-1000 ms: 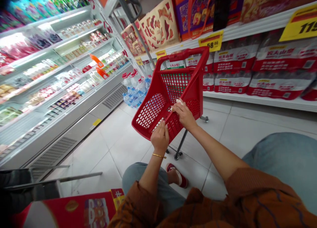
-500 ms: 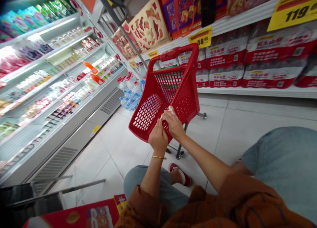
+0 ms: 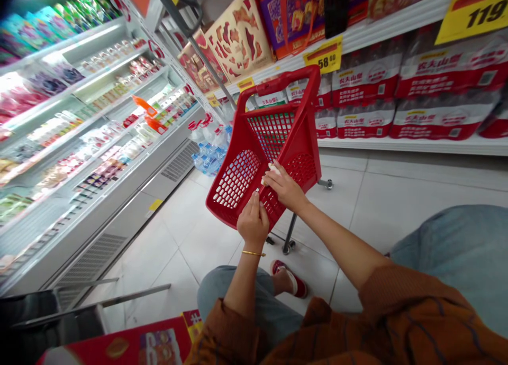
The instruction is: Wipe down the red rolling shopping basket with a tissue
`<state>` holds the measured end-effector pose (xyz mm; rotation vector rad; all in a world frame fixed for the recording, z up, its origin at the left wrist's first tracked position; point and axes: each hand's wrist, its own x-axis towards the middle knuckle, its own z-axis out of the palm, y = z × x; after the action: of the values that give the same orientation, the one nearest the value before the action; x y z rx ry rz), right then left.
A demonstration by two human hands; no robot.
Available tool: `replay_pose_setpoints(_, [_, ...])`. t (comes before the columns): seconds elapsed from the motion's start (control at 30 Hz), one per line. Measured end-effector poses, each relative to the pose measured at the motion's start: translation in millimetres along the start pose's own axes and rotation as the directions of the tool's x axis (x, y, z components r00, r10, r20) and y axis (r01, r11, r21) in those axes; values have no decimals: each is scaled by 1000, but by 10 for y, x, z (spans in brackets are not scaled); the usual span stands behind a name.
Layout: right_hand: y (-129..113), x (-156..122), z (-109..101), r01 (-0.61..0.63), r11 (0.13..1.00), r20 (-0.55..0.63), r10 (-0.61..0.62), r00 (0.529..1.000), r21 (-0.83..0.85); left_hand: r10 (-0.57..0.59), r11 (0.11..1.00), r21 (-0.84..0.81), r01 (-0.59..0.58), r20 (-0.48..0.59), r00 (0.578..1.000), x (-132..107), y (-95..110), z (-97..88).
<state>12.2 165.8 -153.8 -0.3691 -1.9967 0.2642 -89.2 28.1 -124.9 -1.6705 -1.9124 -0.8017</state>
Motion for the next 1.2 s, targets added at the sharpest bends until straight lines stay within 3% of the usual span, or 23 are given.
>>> replay_pose_setpoints(0.23, [168,95,-115,15,1000,58,-14,998,-6,12,1000,3,-12,-4,1000,10,-3,-2])
replay_pose_setpoints(0.4, [266,210,-221,-59,998,38,59,998,-14,10,1000,-24,-10,15,1000,23,-7,-25])
replay_pose_setpoints(0.5, [267,220,-177,-139,990,-27,138,990,-17,-2,1000,-6,2,19,1000,25,-16,-25])
replay_pose_setpoints(0.67, [8,80,25,-272,961,-119,276,954,51,12,1000,5,-13,61,998,49,-23,-54])
replay_pose_setpoints(0.97, [-598,-244,268,-282,944,-148,307,940,170,-14,1000,25,11,134,991,110,-23,-90])
replay_pose_setpoints(1.2, [-748,-433,521,-312,938,-160,334,929,150,45,991,114,-64,161,986,79,-9,-82])
